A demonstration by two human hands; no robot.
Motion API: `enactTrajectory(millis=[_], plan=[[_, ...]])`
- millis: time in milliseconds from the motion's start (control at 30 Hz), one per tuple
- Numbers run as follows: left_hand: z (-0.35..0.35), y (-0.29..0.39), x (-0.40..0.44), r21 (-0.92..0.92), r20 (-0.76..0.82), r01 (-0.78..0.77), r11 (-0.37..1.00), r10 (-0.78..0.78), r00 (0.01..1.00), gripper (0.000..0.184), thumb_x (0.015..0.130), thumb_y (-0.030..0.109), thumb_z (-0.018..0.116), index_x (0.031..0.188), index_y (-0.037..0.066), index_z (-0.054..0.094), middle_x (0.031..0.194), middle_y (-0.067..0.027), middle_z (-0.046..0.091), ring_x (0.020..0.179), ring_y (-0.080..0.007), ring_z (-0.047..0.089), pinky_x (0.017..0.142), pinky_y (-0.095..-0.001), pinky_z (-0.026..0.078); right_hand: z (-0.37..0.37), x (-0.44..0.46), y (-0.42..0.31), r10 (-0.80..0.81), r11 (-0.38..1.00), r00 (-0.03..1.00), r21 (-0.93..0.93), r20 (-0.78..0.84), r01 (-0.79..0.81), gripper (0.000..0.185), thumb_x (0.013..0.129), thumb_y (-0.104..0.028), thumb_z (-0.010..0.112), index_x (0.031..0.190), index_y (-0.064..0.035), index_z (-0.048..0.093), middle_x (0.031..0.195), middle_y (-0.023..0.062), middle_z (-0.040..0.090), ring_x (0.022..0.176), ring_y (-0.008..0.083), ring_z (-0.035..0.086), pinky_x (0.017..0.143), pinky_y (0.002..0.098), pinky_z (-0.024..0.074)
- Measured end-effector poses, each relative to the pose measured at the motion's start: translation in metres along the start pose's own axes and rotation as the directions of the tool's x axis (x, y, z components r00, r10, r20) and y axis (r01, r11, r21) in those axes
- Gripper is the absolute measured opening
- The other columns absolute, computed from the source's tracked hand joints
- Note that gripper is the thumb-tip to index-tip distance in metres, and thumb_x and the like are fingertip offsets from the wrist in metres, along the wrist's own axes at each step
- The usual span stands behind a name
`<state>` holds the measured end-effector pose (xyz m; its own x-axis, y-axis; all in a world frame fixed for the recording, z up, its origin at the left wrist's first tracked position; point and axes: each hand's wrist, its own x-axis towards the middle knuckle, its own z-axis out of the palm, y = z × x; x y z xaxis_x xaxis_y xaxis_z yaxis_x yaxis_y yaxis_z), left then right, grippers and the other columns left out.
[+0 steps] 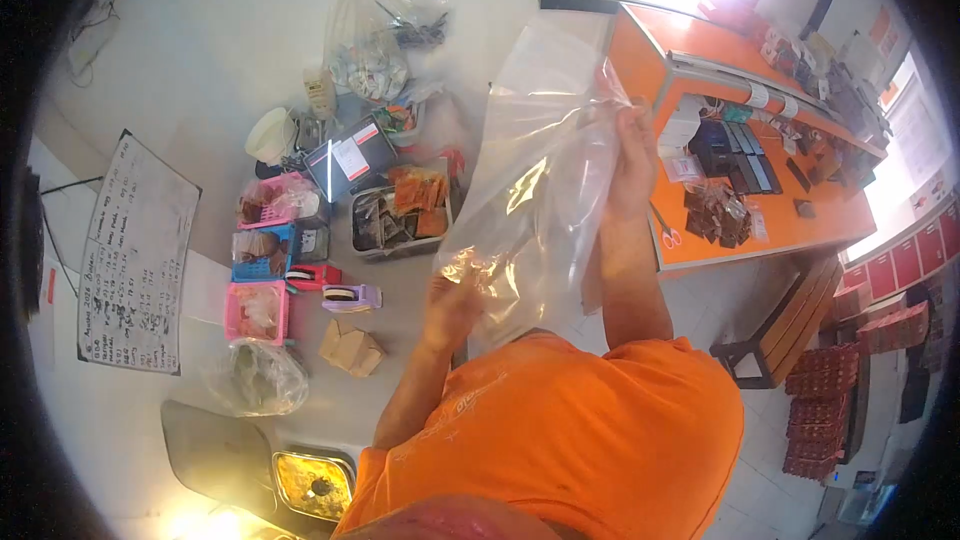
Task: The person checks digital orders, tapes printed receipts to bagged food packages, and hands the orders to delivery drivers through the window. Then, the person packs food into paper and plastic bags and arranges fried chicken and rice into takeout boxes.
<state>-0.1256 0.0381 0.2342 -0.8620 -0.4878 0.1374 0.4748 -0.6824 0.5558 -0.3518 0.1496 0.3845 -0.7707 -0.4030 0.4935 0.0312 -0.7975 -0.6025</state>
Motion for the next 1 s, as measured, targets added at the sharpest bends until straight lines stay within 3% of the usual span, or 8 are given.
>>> enactTrajectory(millis=[167,267,300,567,833,933,967,1000], plan=[[-0.044,0.019,-0.001,0.078,-0.309,-0.166,0.983,0.182,0.933,0.01,0.1,0.014,0.063,0.104,0.005,0.066,0.098,-0.0013,0.068,0.081,-0.0101,0.061,0.071,-0.0244,0.05,-0.007,0.011,0.007,0.069,0.996,0.984,-0.066,0.164,-0.059,0.012,0.1,-0.015,0.058,0.091,-0.0127,0.05,0.108,0.0106,0.07,0.089,0.0138,0.064,0.073,0.025,0.0496],[-0.051,0.062,-0.004,0.155,-0.608,-0.098,0.983,0.173,0.775,0.01,0.102,0.017,0.06,0.103,0.008,0.065,0.096,0.0015,0.064,0.084,-0.0101,0.059,0.072,-0.0274,0.051,-0.021,0.022,0.052,0.183,0.781,0.962,-0.624,0.2,-0.019,0.011,0.096,-0.014,0.063,0.097,-0.0077,0.054,0.112,0.0119,0.072,0.096,0.0129,0.064,0.075,0.025,0.0481],[-0.083,0.071,-0.008,0.261,-0.414,-0.22,0.94,0.315,0.854,0.016,0.102,0.017,0.059,0.112,0.005,0.062,0.106,-0.0019,0.066,0.095,-0.014,0.062,0.081,-0.0313,0.053,-0.015,0.016,0.064,0.3,0.703,0.943,-0.702,0.145,-0.115,0.014,0.095,-0.014,0.065,0.099,-0.0059,0.055,0.114,0.0124,0.072,0.099,0.0129,0.064,0.077,0.0255,0.048],[-0.134,0.107,-0.064,0.289,-0.54,-0.244,0.926,0.368,0.757,0.02,0.101,0.017,0.06,0.117,0.006,0.062,0.107,-0.0059,0.067,0.099,-0.0159,0.067,0.088,-0.0308,0.056,0.017,0.002,0.17,0.484,0.839,0.801,-0.446,0.354,-0.31,0.013,0.097,-0.015,0.066,0.099,-0.0043,0.059,0.113,0.0068,0.071,0.101,0.0115,0.062,0.084,0.0286,0.0514],[-0.129,0.05,-0.106,0.532,-0.705,-0.132,0.837,0.523,0.479,0.038,0.092,0.017,0.074,0.125,0.006,0.058,0.112,-0.0044,0.065,0.102,-0.0159,0.062,0.085,-0.0293,0.05,0.018,-0.039,0.225,0.259,0.59,0.87,-0.782,0.419,0.201,0.028,0.088,-0.024,0.075,0.103,-0.0029,0.063,0.105,0.0081,0.065,0.096,0.0242,0.064,0.083,0.0391,0.0514],[-0.108,0.004,-0.079,0.642,-0.703,0.022,0.766,0.577,0.415,0.039,0.089,0.016,0.075,0.124,0.004,0.061,0.111,-0.0045,0.067,0.103,-0.0176,0.063,0.086,-0.0331,0.05,0.006,-0.099,0.208,0.531,0.771,0.459,-0.631,0.712,0.087,0.027,0.086,-0.029,0.076,0.088,-0.0046,0.066,0.091,0.0101,0.064,0.085,0.025,0.063,0.076,0.0395,0.0497],[-0.105,-0.01,-0.069,0.828,-0.55,0.415,0.377,0.69,0.471,0.04,0.089,0.019,0.074,0.123,0.002,0.061,0.108,-0.0055,0.068,0.097,-0.0182,0.065,0.081,-0.0349,0.052,0.004,-0.105,0.202,0.688,0.716,0.299,-0.687,0.661,-0.127,0.028,0.086,-0.031,0.076,0.087,-0.005,0.066,0.084,0.0102,0.063,0.082,0.0241,0.064,0.073,0.0376,0.0497],[-0.122,-0.035,-0.056,0.886,-0.448,0.385,0.258,0.689,0.569,0.042,0.089,0.021,0.074,0.124,0.001,0.059,0.111,-0.0062,0.067,0.096,-0.0193,0.066,0.08,-0.0357,0.052,-0.008,-0.107,0.207,0.693,0.705,0.318,-0.7,0.647,-0.112,0.029,0.087,-0.032,0.075,0.087,-0.0049,0.067,0.081,0.0099,0.063,0.081,0.0224,0.064,0.072,0.0361,0.0499]])
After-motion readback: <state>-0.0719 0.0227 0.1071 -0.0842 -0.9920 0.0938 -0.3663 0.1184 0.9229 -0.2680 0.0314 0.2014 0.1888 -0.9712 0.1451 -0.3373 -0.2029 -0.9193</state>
